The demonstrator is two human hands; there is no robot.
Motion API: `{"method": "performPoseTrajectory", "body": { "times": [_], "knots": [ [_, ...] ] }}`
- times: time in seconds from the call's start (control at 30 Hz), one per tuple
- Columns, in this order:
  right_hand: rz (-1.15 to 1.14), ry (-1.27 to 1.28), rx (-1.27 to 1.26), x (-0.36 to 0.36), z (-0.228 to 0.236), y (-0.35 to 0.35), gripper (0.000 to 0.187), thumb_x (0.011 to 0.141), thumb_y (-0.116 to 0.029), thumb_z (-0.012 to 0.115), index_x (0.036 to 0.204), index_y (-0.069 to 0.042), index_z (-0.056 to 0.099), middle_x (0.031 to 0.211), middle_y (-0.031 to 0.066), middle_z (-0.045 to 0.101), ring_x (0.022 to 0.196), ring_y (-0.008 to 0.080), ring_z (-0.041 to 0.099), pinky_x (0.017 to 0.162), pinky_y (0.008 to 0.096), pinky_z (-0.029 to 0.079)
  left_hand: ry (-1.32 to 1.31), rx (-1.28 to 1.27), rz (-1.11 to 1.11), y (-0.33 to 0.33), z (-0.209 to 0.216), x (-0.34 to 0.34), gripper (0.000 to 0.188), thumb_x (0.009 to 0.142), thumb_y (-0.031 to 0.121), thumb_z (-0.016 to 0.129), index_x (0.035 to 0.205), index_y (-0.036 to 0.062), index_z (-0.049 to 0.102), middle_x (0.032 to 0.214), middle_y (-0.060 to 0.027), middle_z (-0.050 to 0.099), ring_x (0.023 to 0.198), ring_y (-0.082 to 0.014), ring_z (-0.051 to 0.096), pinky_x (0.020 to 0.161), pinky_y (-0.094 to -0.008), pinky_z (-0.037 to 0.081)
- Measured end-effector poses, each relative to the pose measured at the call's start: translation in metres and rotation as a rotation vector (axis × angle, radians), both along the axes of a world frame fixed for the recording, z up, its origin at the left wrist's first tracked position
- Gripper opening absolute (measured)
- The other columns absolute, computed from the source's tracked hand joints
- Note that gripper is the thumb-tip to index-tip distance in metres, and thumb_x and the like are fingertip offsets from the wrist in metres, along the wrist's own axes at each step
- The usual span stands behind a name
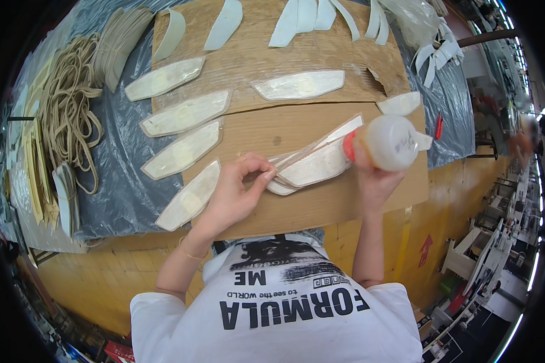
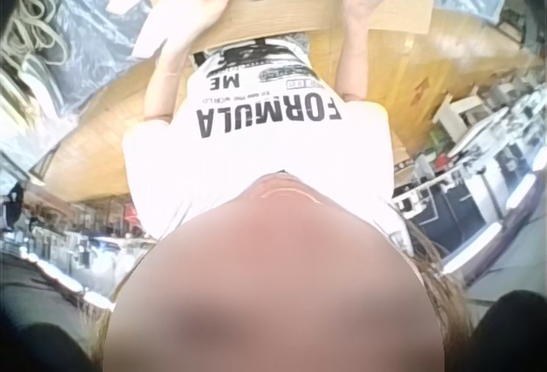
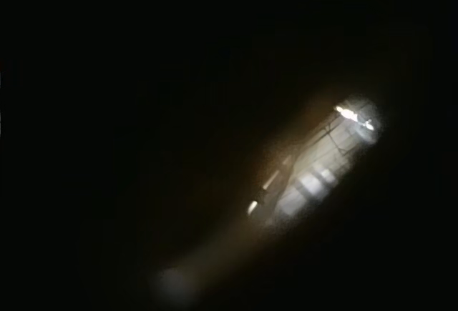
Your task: The person applies a white liquid from a squeeze bottle onto multiple white, curved shoe parts laid out on a cardboard surface. The person holds each part with one hand and applies the liquid with the other, then places the part back on the table.
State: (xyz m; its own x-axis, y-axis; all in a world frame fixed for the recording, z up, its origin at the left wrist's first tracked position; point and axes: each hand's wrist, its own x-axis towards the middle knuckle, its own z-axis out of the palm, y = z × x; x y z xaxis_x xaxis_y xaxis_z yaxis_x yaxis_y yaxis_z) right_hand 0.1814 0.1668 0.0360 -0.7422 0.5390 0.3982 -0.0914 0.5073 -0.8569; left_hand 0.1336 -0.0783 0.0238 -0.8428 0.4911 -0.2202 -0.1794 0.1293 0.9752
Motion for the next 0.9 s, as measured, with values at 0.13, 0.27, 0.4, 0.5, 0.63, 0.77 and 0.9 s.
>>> {"method": "performPoseTrajectory", "body": {
  "times": [0.13, 0.27, 0.4, 0.5, 0.63, 0.77, 0.9],
  "knots": [
    [-0.102, -0.068, -0.03, -0.012, -0.002, 0.023, 0.048, 0.076, -0.014, 0.084, 0.114, 0.004, 0.06, 0.106, 0.0128, 0.068, 0.094, 0.0193, 0.066, 0.084, 0.0341, 0.053, -0.019, -0.034, -0.003, 0.001, 0.0, 0.0, 0.007, 0.093, 0.004, 0.063, 0.092, -0.0031, 0.063, 0.095, -0.005, 0.063, 0.09, -0.0133, 0.056, 0.085, -0.0262, 0.044],
    [-0.147, -0.015, -0.073, -0.02, -0.009, 0.037, 0.045, 0.076, -0.015, 0.084, 0.11, 0.005, 0.062, 0.103, 0.0121, 0.069, 0.092, 0.0192, 0.067, 0.083, 0.0337, 0.053, -0.026, -0.038, 0.007, 0.001, 0.0, 0.0, 0.008, 0.093, 0.005, 0.063, 0.092, -0.0029, 0.064, 0.095, -0.0049, 0.063, 0.091, -0.0134, 0.056, 0.085, -0.0265, 0.044],
    [-0.285, -0.096, 0.044, -0.025, -0.008, 0.047, 0.047, 0.074, -0.018, 0.087, 0.108, 0.005, 0.063, 0.1, 0.0129, 0.07, 0.088, 0.0197, 0.068, 0.08, 0.0346, 0.054, 0.034, -0.084, -0.022, 0.001, 0.0, 0.0, 0.01, 0.094, 0.003, 0.061, 0.096, -0.0066, 0.064, 0.099, -0.0095, 0.064, 0.094, -0.0164, 0.062, 0.087, -0.0283, 0.05],
    [-0.317, -0.111, 0.159, -0.022, 0.005, 0.046, 0.049, 0.072, -0.019, 0.088, 0.107, 0.005, 0.064, 0.099, 0.0135, 0.07, 0.088, 0.0201, 0.068, 0.078, 0.0352, 0.055, 0.027, -0.068, -0.016, 0.001, 0.001, 0.001, 0.008, 0.093, 0.005, 0.063, 0.091, -0.0029, 0.065, 0.094, -0.0053, 0.063, 0.091, -0.0135, 0.056, 0.086, -0.0264, 0.044],
    [-0.052, 0.068, 0.374, -0.014, 0.024, 0.019, 0.055, 0.069, -0.021, 0.09, 0.111, 0.003, 0.063, 0.103, 0.0133, 0.068, 0.089, 0.0246, 0.068, 0.077, 0.0366, 0.055, 0.026, -0.055, -0.01, 0.001, 0.001, 0.001, 0.008, 0.093, 0.003, 0.063, 0.092, -0.0045, 0.065, 0.094, -0.0071, 0.063, 0.09, -0.0147, 0.057, 0.085, -0.0268, 0.045],
    [0.354, -0.065, 0.13, -0.012, 0.025, -0.024, 0.065, 0.065, -0.026, 0.092, 0.117, -0.001, 0.061, 0.107, 0.0144, 0.063, 0.09, 0.0299, 0.066, 0.076, 0.04, 0.054, 0.101, -0.088, -0.023, 0.001, -0.002, 0.001, 0.008, 0.091, 0.002, 0.063, 0.093, -0.0059, 0.066, 0.094, -0.01, 0.064, 0.089, -0.0172, 0.061, 0.083, -0.0272, 0.048],
    [0.309, -0.081, 0.145, -0.014, 0.013, -0.027, 0.066, 0.065, -0.026, 0.092, 0.116, 0.001, 0.06, 0.103, 0.0158, 0.065, 0.089, 0.0307, 0.067, 0.076, 0.0393, 0.054, 0.055, -0.062, 0.03, 0.001, -0.004, 0.006, 0.008, 0.091, 0.001, 0.063, 0.093, -0.0054, 0.067, 0.094, -0.0099, 0.064, 0.088, -0.0177, 0.061, 0.083, -0.0277, 0.048]
  ]
}}
